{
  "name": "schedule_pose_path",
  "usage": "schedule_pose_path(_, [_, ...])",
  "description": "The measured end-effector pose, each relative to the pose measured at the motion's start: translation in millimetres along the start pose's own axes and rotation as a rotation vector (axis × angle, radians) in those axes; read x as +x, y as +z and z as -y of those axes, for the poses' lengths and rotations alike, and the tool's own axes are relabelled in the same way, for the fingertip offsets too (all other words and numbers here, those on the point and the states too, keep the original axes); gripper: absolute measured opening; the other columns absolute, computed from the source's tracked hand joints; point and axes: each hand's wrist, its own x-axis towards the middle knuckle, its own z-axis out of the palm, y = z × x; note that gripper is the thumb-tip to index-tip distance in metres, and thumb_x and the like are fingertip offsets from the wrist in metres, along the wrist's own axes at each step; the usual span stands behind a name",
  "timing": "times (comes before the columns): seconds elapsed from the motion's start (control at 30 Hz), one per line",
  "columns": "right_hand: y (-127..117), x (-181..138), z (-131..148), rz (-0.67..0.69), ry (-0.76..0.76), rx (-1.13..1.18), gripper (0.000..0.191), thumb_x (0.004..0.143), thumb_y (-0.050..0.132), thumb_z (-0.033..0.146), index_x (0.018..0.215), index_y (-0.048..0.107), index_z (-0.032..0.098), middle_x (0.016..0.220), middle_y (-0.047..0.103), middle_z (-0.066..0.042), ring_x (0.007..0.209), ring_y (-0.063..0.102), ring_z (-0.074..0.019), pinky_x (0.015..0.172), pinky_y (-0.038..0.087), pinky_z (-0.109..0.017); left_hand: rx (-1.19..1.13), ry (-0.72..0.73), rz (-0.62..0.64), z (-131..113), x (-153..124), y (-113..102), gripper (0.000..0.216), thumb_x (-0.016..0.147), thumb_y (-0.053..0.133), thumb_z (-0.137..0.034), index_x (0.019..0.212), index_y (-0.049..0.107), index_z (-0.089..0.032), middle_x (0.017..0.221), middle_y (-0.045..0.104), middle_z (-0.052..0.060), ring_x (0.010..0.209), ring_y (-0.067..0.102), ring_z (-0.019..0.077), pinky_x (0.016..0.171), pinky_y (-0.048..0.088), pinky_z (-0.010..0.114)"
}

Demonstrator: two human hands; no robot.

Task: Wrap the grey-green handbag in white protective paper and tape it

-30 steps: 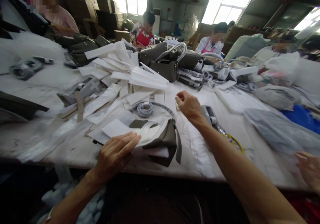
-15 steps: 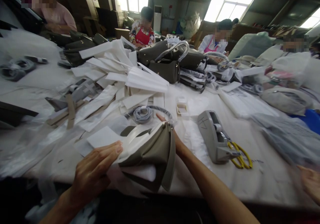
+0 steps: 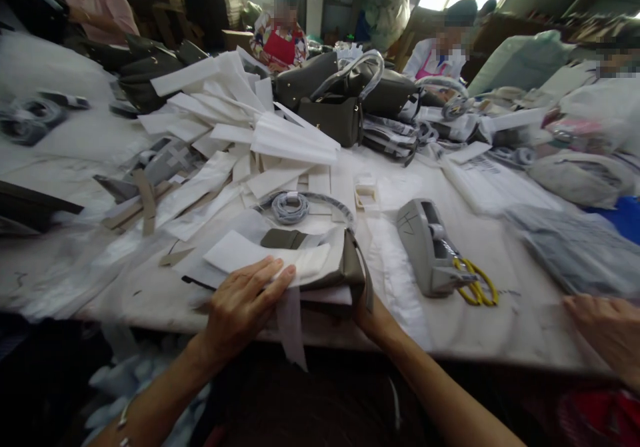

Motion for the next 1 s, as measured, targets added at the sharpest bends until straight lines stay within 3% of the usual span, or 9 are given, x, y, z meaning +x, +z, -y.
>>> schedule_pose_path(0.13, [24.2, -21.1, -12.6, -0.04, 0.216, 0.269, 0.044, 0.063, 0.08, 0.056, 0.069, 0.064, 0.016, 0.052, 0.062, -0.003, 0.043, 0.054, -0.014, 0.039, 0.043, -0.025, 0.085, -0.008, 0.025, -13.1, 4.4, 15.6, 0.046, 0.093, 0.058, -0.017, 0.138, 0.053, -0.028, 0.12, 0.07, 0.006, 0.113, 0.066, 0.0233, 0.092, 0.053, 0.034])
schedule_pose_path(0.4, [46.1, -41.5, -22.8, 0.015, 0.276, 0.459, 0.051, 0.058, 0.081, 0.06, 0.066, 0.053, 0.018, 0.038, 0.049, 0.006, 0.031, 0.038, -0.0063, 0.03, 0.027, -0.018, 0.154, 0.023, 0.074, -27.8, -1.0, 30.8, 0.046, 0.094, 0.057, -0.019, 0.138, 0.052, -0.03, 0.124, 0.068, 0.006, 0.116, 0.064, 0.0254, 0.091, 0.052, 0.037])
schedule_pose_path(0.5, [49.0, -50.9, -25.5, 0.056, 0.31, 0.294, 0.046, 0.066, 0.072, 0.061, 0.066, 0.052, 0.019, 0.039, 0.05, 0.006, 0.029, 0.037, -0.0072, 0.03, 0.027, -0.019, 0.183, 0.069, 0.09, -33.5, -5.6, 33.9, 0.045, 0.094, 0.057, -0.018, 0.137, 0.053, -0.03, 0.124, 0.068, 0.007, 0.118, 0.062, 0.0267, 0.093, 0.052, 0.039])
schedule_pose_path(0.6, [37.4, -69.3, -5.4, 0.222, 0.298, -0.154, 0.036, 0.072, 0.071, 0.051, 0.063, 0.058, 0.018, 0.043, 0.052, 0.005, 0.033, 0.045, -0.0098, 0.034, 0.029, -0.021, 0.206, 0.1, 0.123, -38.0, -8.0, 35.5, 0.046, 0.093, 0.056, -0.017, 0.137, 0.052, -0.029, 0.125, 0.067, 0.007, 0.119, 0.061, 0.0283, 0.093, 0.052, 0.04])
schedule_pose_path(0.67, [23.3, -81.4, 21.8, 0.301, 0.174, -0.433, 0.035, 0.073, 0.074, 0.047, 0.058, 0.062, 0.017, 0.043, 0.052, 0.004, 0.039, 0.048, -0.0106, 0.038, 0.03, -0.023, 0.214, 0.104, 0.133, -40.1, -7.7, 34.8, 0.045, 0.093, 0.056, -0.016, 0.137, 0.052, -0.028, 0.125, 0.067, 0.008, 0.119, 0.062, 0.0291, 0.092, 0.052, 0.04])
schedule_pose_path(0.7, [16.1, -85.1, 37.0, 0.266, 0.073, -0.51, 0.036, 0.076, 0.072, 0.048, 0.059, 0.065, 0.017, 0.045, 0.054, 0.003, 0.042, 0.049, -0.0108, 0.042, 0.031, -0.023, 0.216, 0.106, 0.136, -41.0, -7.2, 34.2, 0.045, 0.093, 0.056, -0.016, 0.137, 0.052, -0.028, 0.124, 0.067, 0.008, 0.118, 0.062, 0.0297, 0.092, 0.052, 0.041])
schedule_pose_path(0.83, [-1.0, -74.0, 77.6, -0.207, -0.488, -0.691, 0.02, 0.09, 0.063, 0.036, 0.086, 0.074, 0.021, 0.085, 0.073, -0.004, 0.078, 0.065, -0.0175, 0.075, 0.048, -0.029, 0.234, 0.107, 0.139, -43.6, -5.7, 34.4, 0.044, 0.094, 0.056, -0.019, 0.136, 0.053, -0.026, 0.122, 0.068, 0.009, 0.117, 0.062, 0.0314, 0.091, 0.052, 0.043])
schedule_pose_path(0.9, [-1.3, -56.1, 75.2, -0.288, -0.723, -0.827, 0.011, 0.089, 0.065, 0.028, 0.094, 0.072, 0.021, 0.101, 0.073, -0.008, 0.097, 0.064, -0.0228, 0.093, 0.046, -0.038, 0.236, 0.105, 0.134, -43.7, -6.3, 36.7, 0.043, 0.094, 0.056, -0.021, 0.136, 0.053, -0.026, 0.123, 0.067, 0.01, 0.118, 0.062, 0.0314, 0.092, 0.052, 0.043])
schedule_pose_path(1.0, [2.2, -30.4, 50.8, -0.247, -0.855, -0.995, 0.008, 0.086, 0.069, 0.022, 0.092, 0.067, 0.018, 0.098, 0.071, -0.011, 0.097, 0.063, -0.0261, 0.095, 0.048, -0.044, 0.207, 0.098, 0.151, -42.7, -8.0, 38.0, 0.044, 0.094, 0.055, -0.022, 0.138, 0.052, -0.027, 0.127, 0.065, 0.011, 0.121, 0.06, 0.0314, 0.095, 0.05, 0.043])
